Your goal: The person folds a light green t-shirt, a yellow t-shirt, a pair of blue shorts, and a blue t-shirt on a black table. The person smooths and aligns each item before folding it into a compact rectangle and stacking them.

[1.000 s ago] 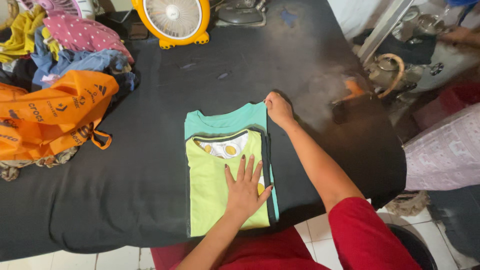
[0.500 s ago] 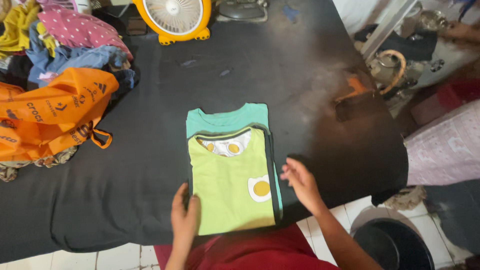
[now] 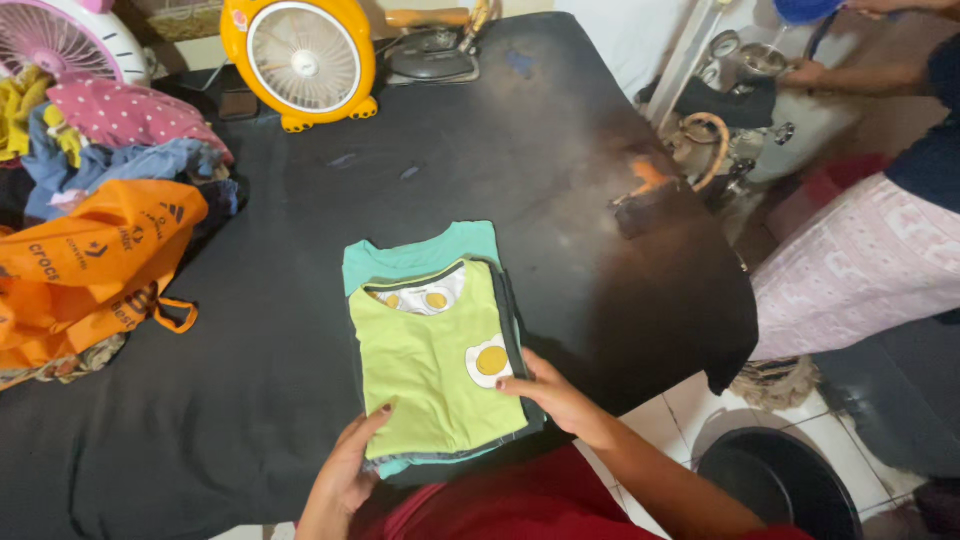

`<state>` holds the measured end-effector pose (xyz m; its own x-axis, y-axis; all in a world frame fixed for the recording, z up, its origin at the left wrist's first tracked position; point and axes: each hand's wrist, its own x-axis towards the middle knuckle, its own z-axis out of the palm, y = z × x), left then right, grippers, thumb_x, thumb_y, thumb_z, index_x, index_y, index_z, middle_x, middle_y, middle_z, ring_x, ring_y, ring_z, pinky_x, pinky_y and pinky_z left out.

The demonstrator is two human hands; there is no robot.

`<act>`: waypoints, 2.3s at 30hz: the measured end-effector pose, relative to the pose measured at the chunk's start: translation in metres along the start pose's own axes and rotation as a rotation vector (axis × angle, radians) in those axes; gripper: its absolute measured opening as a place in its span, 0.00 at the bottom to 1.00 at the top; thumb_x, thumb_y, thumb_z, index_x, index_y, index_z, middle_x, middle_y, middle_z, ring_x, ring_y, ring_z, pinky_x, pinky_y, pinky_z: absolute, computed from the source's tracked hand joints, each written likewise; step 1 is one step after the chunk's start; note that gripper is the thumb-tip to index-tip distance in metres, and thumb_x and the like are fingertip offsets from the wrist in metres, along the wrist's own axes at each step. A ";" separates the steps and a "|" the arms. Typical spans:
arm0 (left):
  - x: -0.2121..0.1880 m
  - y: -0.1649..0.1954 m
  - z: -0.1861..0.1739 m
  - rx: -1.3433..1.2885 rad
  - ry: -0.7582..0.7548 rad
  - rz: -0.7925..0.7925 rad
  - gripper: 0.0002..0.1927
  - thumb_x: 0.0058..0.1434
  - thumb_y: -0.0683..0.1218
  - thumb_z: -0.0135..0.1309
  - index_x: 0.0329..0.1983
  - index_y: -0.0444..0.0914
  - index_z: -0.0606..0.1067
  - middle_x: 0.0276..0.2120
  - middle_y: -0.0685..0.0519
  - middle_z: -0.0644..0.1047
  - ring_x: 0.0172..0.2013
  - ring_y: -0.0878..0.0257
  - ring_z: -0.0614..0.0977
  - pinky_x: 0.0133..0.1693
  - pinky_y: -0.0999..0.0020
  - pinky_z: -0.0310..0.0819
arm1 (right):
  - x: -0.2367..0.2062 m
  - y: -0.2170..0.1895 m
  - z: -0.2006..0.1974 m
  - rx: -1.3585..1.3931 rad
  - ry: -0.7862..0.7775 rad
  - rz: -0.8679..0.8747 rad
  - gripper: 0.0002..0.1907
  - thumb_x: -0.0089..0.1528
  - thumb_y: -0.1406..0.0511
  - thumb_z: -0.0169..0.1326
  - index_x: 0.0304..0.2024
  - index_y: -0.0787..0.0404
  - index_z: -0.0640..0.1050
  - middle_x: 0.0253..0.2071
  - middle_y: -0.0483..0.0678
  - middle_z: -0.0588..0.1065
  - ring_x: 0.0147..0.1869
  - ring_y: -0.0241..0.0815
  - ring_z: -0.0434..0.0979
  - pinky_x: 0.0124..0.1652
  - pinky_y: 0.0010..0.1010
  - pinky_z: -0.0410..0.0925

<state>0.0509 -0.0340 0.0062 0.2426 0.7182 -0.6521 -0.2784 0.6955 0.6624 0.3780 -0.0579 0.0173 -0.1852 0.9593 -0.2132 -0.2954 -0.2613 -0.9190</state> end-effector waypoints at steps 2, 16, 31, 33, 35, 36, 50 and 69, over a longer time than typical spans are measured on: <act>-0.013 0.012 0.009 -0.103 -0.016 0.038 0.23 0.59 0.50 0.58 0.55 0.34 0.76 0.44 0.49 0.83 0.42 0.58 0.84 0.42 0.60 0.80 | -0.001 -0.016 -0.009 0.156 -0.001 0.051 0.29 0.59 0.69 0.58 0.63 0.61 0.70 0.55 0.48 0.77 0.57 0.38 0.76 0.57 0.32 0.68; -0.067 0.173 0.203 -0.036 -0.199 0.167 0.20 0.66 0.51 0.48 0.56 0.38 0.75 0.47 0.51 0.82 0.46 0.61 0.83 0.45 0.64 0.81 | 0.029 -0.201 -0.140 0.776 0.132 0.034 0.12 0.61 0.65 0.54 0.46 0.62 0.78 0.47 0.51 0.80 0.54 0.46 0.80 0.59 0.46 0.71; 0.279 0.222 0.328 0.279 -0.299 0.423 0.13 0.65 0.46 0.54 0.50 0.41 0.68 0.41 0.50 0.79 0.35 0.59 0.84 0.32 0.60 0.84 | 0.225 -0.268 -0.358 -0.500 0.139 -0.609 0.19 0.61 0.66 0.58 0.55 0.62 0.77 0.51 0.48 0.78 0.57 0.42 0.78 0.57 0.36 0.71; 0.306 0.175 0.317 0.418 -0.207 0.410 0.14 0.64 0.45 0.54 0.51 0.39 0.70 0.35 0.50 0.77 0.30 0.59 0.81 0.26 0.62 0.78 | 0.228 -0.222 -0.380 -0.324 0.251 -0.138 0.15 0.64 0.63 0.59 0.53 0.61 0.79 0.43 0.42 0.78 0.47 0.36 0.75 0.44 0.35 0.67; 0.314 0.128 0.296 0.643 -0.116 0.412 0.19 0.62 0.43 0.54 0.56 0.34 0.68 0.28 0.45 0.76 0.26 0.53 0.78 0.23 0.61 0.73 | 0.222 -0.177 -0.384 -0.738 0.389 -0.036 0.17 0.64 0.63 0.58 0.55 0.59 0.77 0.37 0.46 0.77 0.38 0.39 0.74 0.36 0.40 0.69; 0.314 0.109 0.288 0.772 -0.029 0.412 0.25 0.58 0.40 0.52 0.60 0.39 0.64 0.26 0.44 0.78 0.25 0.51 0.80 0.23 0.60 0.73 | 0.214 -0.153 -0.389 -0.822 0.399 -0.035 0.22 0.61 0.63 0.58 0.58 0.54 0.73 0.33 0.49 0.77 0.36 0.43 0.77 0.36 0.43 0.74; 0.308 0.101 0.269 1.650 0.459 0.969 0.35 0.65 0.56 0.42 0.73 0.37 0.61 0.75 0.42 0.54 0.75 0.47 0.51 0.69 0.35 0.37 | 0.185 -0.125 -0.253 -1.221 0.883 -0.801 0.20 0.64 0.72 0.55 0.59 0.66 0.73 0.59 0.58 0.73 0.61 0.61 0.71 0.59 0.49 0.63; 0.325 0.110 0.268 1.662 0.440 0.893 0.41 0.65 0.63 0.44 0.76 0.39 0.57 0.77 0.42 0.50 0.77 0.47 0.47 0.71 0.36 0.36 | 0.258 -0.058 -0.144 -1.257 -0.076 -0.669 0.33 0.66 0.53 0.48 0.70 0.62 0.64 0.75 0.59 0.57 0.80 0.59 0.51 0.71 0.56 0.44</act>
<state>0.3480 0.2816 -0.0342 0.2639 0.9508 0.1623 0.9165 -0.2996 0.2650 0.4820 0.2203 -0.0320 -0.4056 0.8436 0.3520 0.6609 0.5367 -0.5245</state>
